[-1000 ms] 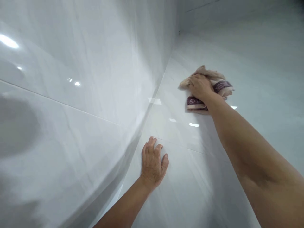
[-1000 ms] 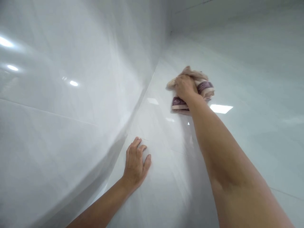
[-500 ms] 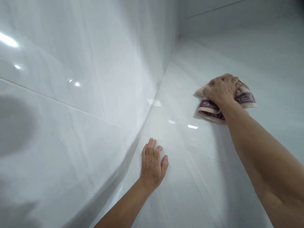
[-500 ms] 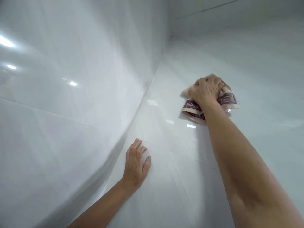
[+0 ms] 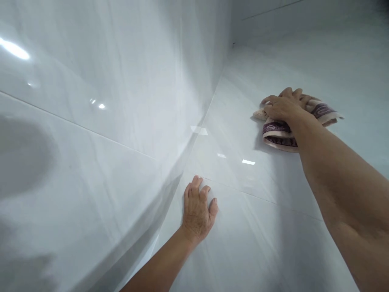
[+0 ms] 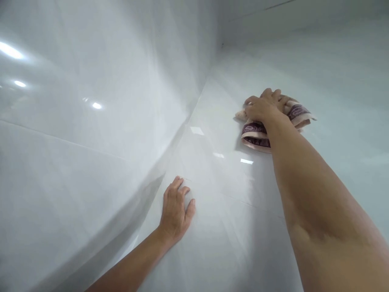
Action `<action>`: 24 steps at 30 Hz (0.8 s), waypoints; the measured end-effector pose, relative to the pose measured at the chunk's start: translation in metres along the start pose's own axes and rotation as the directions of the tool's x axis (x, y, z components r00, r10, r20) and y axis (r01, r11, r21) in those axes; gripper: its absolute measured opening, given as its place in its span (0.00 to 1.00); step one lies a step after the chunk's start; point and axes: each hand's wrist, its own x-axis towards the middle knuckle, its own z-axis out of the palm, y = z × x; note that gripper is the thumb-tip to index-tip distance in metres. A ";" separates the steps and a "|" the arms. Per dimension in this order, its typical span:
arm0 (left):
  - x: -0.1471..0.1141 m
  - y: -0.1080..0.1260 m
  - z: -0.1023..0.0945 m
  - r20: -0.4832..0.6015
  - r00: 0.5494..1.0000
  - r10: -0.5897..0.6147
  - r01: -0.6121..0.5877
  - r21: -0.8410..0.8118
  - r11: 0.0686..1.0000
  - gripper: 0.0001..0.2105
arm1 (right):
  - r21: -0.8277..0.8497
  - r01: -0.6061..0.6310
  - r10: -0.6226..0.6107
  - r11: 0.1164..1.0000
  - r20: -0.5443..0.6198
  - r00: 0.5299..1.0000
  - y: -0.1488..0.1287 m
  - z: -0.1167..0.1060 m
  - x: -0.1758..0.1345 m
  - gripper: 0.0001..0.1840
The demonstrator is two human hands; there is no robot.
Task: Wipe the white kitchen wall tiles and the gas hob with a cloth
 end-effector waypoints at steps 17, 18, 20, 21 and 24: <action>0.000 0.002 0.001 0.007 1.000 0.003 -0.003 0.012 1.000 0.14 | -0.036 0.003 -0.003 0.999 -0.009 1.000 0.007 0.000 0.001 0.24; 0.000 0.002 0.001 0.005 1.000 0.002 -0.002 0.012 1.000 0.13 | -0.041 0.004 -0.004 0.999 -0.011 1.000 0.008 0.001 0.002 0.25; 0.000 0.002 0.001 0.005 1.000 0.002 -0.002 0.011 1.000 0.13 | -0.047 0.002 -0.002 0.999 -0.002 1.000 0.008 0.001 0.003 0.25; 0.000 0.002 0.001 0.006 1.000 0.002 -0.002 0.011 1.000 0.13 | -0.049 -0.002 0.003 0.999 0.010 1.000 0.007 0.001 0.004 0.25; 0.000 0.003 0.000 0.017 1.000 0.005 -0.005 0.014 1.000 0.13 | -0.041 -0.004 0.005 0.999 0.028 1.000 0.006 -0.002 0.002 0.24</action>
